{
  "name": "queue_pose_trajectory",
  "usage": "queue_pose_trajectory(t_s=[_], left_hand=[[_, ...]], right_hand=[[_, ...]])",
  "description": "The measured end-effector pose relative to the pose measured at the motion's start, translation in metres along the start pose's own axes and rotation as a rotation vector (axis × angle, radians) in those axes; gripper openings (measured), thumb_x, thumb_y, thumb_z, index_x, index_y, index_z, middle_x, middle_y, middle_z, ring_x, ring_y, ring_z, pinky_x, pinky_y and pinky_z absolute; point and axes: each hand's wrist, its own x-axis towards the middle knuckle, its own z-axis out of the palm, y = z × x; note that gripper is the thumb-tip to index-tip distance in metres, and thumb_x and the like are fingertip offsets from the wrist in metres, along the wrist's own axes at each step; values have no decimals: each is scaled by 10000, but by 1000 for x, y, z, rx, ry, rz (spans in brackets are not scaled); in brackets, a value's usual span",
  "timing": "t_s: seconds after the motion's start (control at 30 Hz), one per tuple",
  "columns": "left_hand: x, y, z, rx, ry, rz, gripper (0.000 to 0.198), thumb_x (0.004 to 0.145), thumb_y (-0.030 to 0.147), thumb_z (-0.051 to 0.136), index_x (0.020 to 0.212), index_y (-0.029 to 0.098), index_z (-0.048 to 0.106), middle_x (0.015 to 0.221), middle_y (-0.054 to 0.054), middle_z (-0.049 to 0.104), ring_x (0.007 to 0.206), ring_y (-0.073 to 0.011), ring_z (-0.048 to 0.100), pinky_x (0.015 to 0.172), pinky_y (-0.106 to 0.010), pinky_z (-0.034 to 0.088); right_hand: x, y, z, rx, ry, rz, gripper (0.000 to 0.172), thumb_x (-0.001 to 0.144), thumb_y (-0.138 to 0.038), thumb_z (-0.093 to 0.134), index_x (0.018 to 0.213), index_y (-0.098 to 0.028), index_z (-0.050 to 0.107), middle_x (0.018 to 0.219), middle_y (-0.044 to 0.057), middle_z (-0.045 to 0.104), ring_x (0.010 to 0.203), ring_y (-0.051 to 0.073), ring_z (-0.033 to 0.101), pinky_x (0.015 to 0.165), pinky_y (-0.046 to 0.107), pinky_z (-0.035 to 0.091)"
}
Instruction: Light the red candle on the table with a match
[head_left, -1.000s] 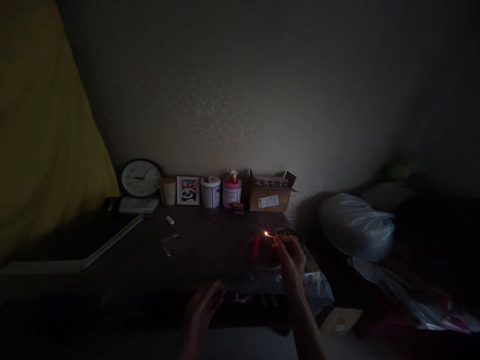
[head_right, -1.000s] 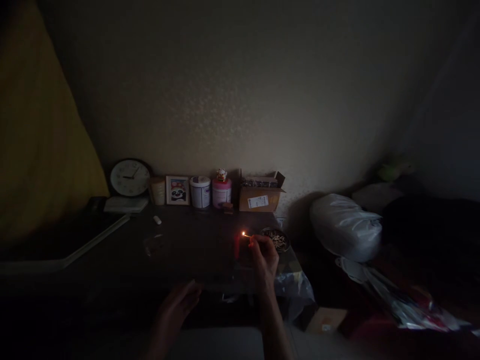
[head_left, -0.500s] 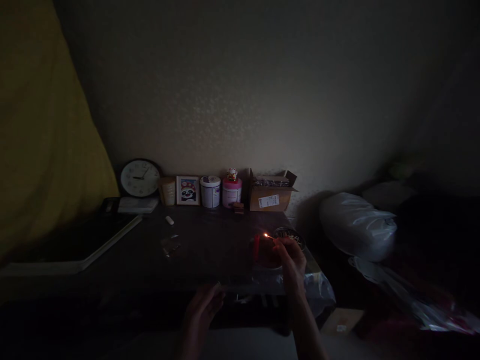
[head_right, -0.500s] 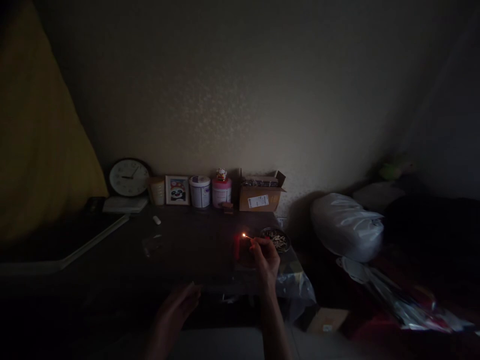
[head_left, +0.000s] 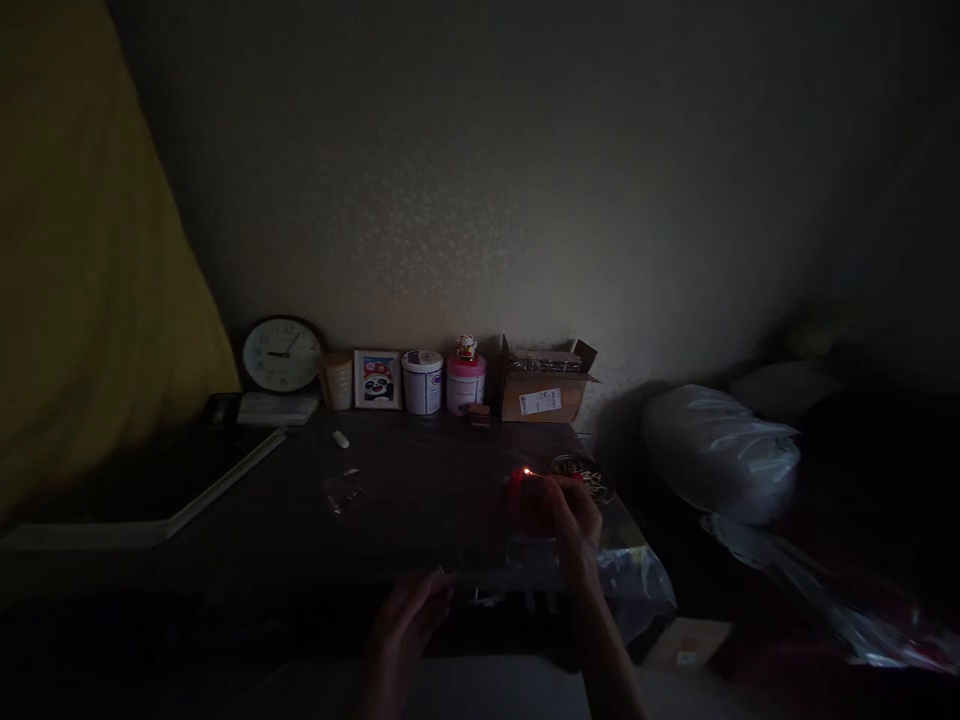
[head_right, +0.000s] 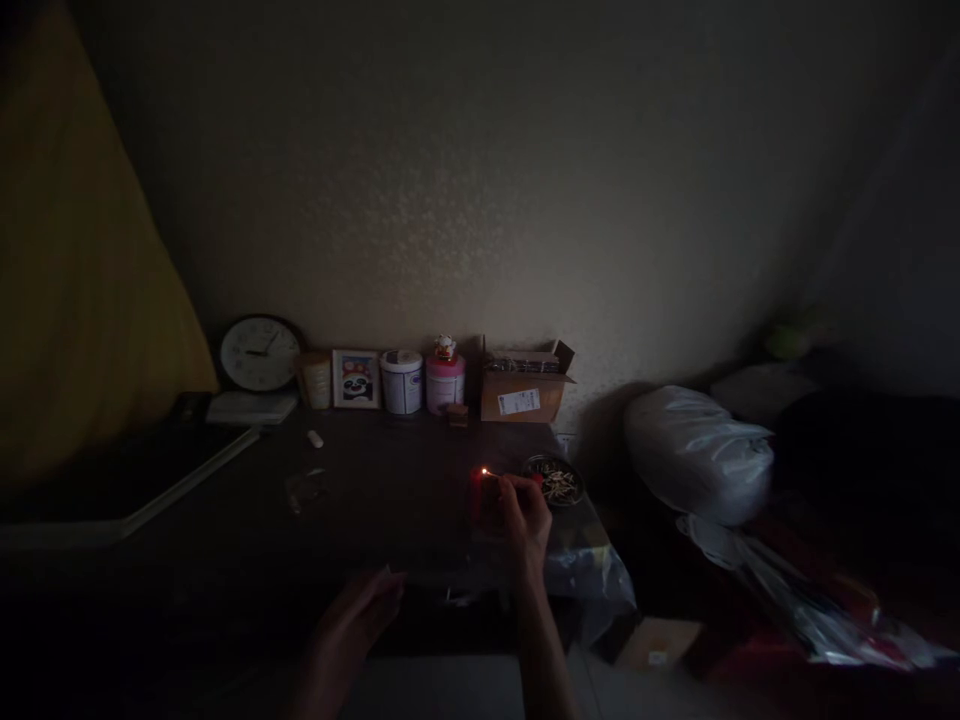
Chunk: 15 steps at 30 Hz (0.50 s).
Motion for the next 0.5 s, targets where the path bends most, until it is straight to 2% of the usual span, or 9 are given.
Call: queue_pose_trajectory(t_s=[0.23,0.5], left_hand=[[6,-3,-5,-43,-31,-26,347,536,399,795,815,207,721,872,-70,749,850,-209,663,766,-296,498],[7,-2,-5,-42,-9,-42,319,543,376,795,790,191,715,846,-72,747,825,-208,665,737,-291,495]], right_hand=[[-1,2,5,-7,-12,16,342,671,-483,666,753,-151,673,567,2,611,524,134,551,489,228,436],[1,6,11,7,-30,13,329,667,-474,669,744,-154,664,603,-1,613,541,127,553,517,232,442]])
